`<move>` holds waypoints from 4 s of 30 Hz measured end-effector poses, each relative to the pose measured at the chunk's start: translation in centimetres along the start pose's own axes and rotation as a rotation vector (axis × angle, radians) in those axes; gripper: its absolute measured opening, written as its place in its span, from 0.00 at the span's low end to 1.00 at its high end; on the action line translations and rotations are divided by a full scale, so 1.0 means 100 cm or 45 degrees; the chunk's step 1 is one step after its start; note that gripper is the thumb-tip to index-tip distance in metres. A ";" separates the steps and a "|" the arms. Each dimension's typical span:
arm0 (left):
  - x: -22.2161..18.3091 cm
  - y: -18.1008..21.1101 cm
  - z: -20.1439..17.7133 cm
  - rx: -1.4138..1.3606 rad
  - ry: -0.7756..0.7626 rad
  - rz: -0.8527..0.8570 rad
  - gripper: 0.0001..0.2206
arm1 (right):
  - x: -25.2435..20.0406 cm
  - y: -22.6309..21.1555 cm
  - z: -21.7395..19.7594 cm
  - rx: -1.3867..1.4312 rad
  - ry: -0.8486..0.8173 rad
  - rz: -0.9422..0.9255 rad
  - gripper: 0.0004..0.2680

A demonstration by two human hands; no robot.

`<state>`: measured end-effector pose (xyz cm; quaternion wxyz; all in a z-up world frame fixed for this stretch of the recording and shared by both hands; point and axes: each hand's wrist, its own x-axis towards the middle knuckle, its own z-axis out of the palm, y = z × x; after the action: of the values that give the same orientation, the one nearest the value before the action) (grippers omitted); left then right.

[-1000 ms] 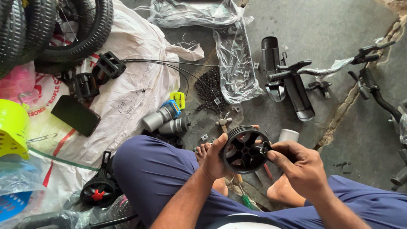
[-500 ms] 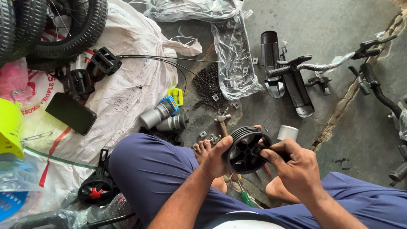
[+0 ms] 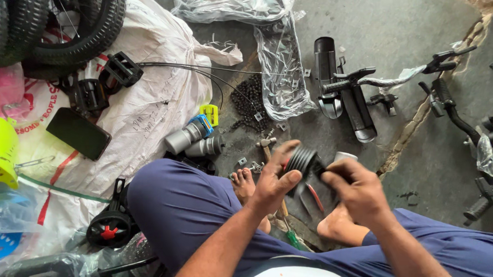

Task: The person assembles a bicycle wheel by inserting a plastic component into the hub and using a screwdriver and pliers to secure parts.

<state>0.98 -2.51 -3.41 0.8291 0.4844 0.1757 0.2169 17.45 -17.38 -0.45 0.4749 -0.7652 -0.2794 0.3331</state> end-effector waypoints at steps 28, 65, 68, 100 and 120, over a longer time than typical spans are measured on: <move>0.010 0.000 0.009 0.710 -0.033 0.300 0.15 | 0.014 0.041 0.016 1.335 -0.271 0.543 0.21; 0.048 -0.006 -0.011 -0.952 -0.073 -0.233 0.34 | 0.015 -0.015 0.012 0.050 -0.050 0.093 0.17; 0.046 -0.012 -0.009 -0.854 -0.142 -0.268 0.32 | -0.001 -0.034 0.007 -0.199 0.036 -0.130 0.16; 0.021 0.019 0.024 0.249 0.084 -0.023 0.50 | -0.012 0.058 0.047 0.664 -0.374 0.291 0.12; 0.070 0.082 -0.044 0.274 0.243 -0.206 0.20 | 0.075 0.187 0.015 -0.905 -0.003 0.054 0.11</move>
<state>3.07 7.98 1.20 0.7667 0.5319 0.3144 0.1743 23.06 -18.34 -19.87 0.1718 -0.8878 -0.3624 0.2255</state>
